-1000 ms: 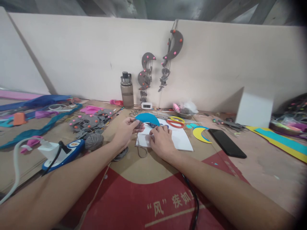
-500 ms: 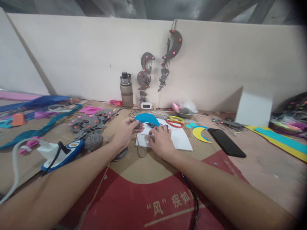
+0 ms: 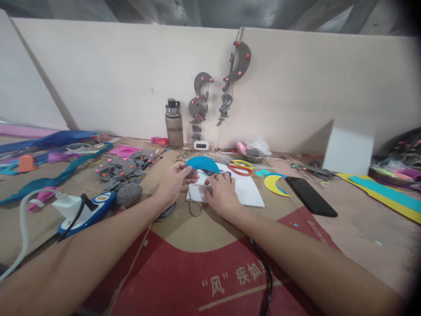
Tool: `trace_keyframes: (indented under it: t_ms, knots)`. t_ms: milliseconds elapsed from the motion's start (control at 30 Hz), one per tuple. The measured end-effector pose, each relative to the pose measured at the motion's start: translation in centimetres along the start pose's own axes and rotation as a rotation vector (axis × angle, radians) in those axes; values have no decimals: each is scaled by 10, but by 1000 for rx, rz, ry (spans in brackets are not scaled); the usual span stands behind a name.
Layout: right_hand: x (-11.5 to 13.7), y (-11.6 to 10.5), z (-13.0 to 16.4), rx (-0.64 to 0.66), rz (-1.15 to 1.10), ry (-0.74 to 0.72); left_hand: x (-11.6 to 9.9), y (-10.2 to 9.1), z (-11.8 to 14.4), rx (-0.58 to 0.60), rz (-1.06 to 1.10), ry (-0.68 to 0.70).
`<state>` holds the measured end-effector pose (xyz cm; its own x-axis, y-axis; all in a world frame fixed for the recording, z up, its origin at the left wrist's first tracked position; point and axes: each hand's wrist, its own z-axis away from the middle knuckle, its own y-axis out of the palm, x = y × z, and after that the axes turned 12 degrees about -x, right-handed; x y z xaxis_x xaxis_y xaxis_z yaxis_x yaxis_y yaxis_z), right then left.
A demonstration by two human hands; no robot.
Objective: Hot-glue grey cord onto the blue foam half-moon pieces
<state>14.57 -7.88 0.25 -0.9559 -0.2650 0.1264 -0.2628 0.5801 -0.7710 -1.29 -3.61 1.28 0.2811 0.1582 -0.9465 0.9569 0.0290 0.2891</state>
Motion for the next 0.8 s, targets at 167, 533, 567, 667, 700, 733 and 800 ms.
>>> trace_keyframes:
  t_ms: [167, 533, 567, 667, 700, 733, 800]
  knots:
    - [-1, 0, 0, -9, 6, -10, 2, 0, -1, 8, 1, -9]
    - [2, -1, 0, 11, 27, -9, -1, 4, 3, 8, -37, -8]
    - [2, -1, 0, 10, 25, -8, -1, 4, 3, 11, -33, -9]
    - [1, 0, 1, 0, 25, -4, -1, 3, 3, 11, -28, -14]
    - [1, 0, 1, -3, 26, -3, -1, 3, 3, 11, -27, -16]
    - [1, 0, 1, -4, 26, -1, -1, 2, 3, 10, -26, -16]
    - [1, 0, 1, 2, 22, 3, 0, 2, 3, 9, -25, -11]
